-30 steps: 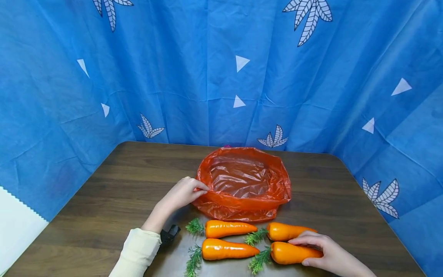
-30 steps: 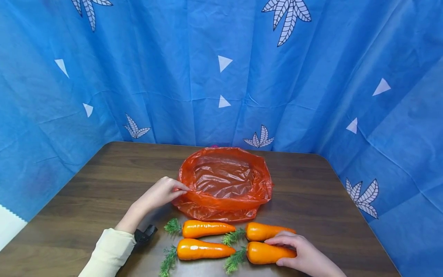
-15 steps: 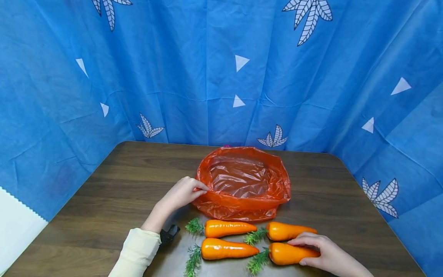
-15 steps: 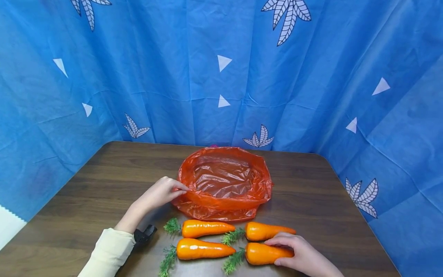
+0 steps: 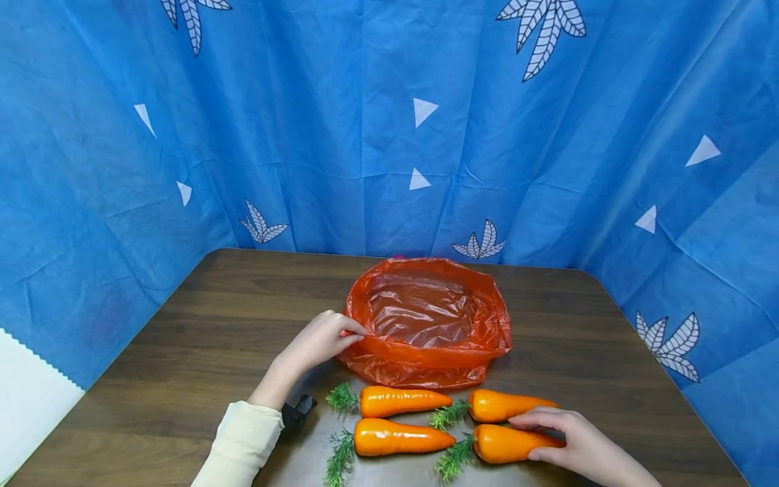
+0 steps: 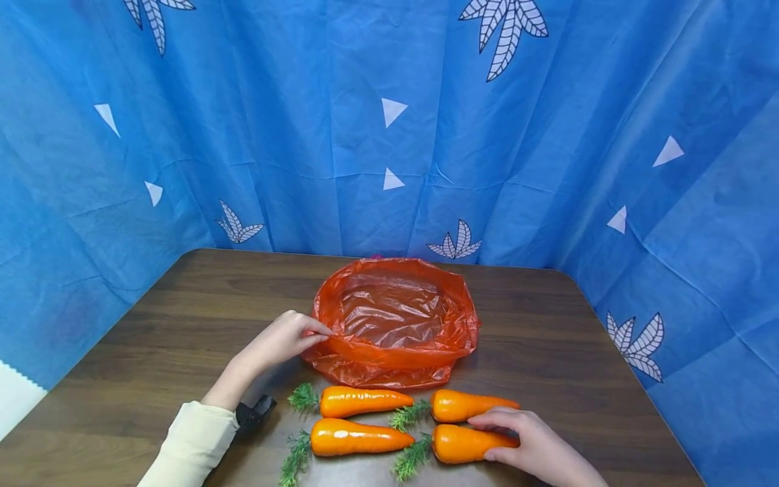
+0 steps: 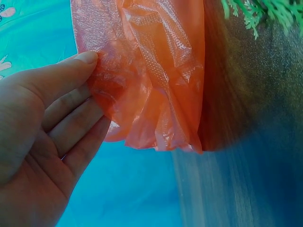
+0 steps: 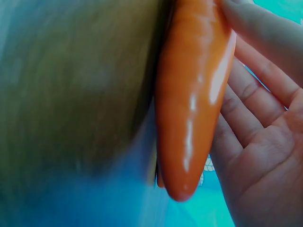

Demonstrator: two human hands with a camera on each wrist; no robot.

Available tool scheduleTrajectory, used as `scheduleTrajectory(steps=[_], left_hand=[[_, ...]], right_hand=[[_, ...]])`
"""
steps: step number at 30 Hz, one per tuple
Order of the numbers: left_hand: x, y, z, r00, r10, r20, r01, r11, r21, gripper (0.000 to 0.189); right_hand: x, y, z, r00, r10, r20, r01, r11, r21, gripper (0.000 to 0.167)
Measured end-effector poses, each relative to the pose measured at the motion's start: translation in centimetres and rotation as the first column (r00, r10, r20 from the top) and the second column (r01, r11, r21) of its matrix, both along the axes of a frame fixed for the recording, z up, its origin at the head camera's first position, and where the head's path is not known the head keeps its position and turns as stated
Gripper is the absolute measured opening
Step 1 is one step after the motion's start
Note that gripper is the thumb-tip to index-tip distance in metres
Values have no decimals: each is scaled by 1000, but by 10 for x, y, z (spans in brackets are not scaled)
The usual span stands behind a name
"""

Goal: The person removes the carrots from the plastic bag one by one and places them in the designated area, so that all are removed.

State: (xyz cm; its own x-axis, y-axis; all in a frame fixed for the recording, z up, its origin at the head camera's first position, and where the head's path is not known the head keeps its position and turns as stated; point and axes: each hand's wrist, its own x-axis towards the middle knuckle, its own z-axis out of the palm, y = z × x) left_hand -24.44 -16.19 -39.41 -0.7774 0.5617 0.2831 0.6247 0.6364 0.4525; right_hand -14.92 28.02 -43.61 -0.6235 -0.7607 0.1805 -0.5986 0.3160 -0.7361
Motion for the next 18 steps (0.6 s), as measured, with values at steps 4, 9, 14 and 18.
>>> scheduleTrajectory(steps=[4, 9, 14, 18], left_hand=[[-1, 0, 0, 1000, -1, 5, 1, 1000, 2, 12], [-1, 0, 0, 1000, 0, 15, 0, 1000, 8, 12], [0, 0, 2, 1000, 8, 23, -8, 1000, 2, 13], [2, 0, 2, 1000, 18, 24, -18, 1000, 2, 15]], right_hand=[[1, 2, 1, 999, -17, -49, 16, 1000, -26, 39], [3, 6, 5, 999, -49, -23, 48, 998, -46, 38], [5, 12, 13, 995, -99, 30, 101, 993, -64, 35], [4, 16, 17, 990, -140, 8, 140, 989, -52, 34]])
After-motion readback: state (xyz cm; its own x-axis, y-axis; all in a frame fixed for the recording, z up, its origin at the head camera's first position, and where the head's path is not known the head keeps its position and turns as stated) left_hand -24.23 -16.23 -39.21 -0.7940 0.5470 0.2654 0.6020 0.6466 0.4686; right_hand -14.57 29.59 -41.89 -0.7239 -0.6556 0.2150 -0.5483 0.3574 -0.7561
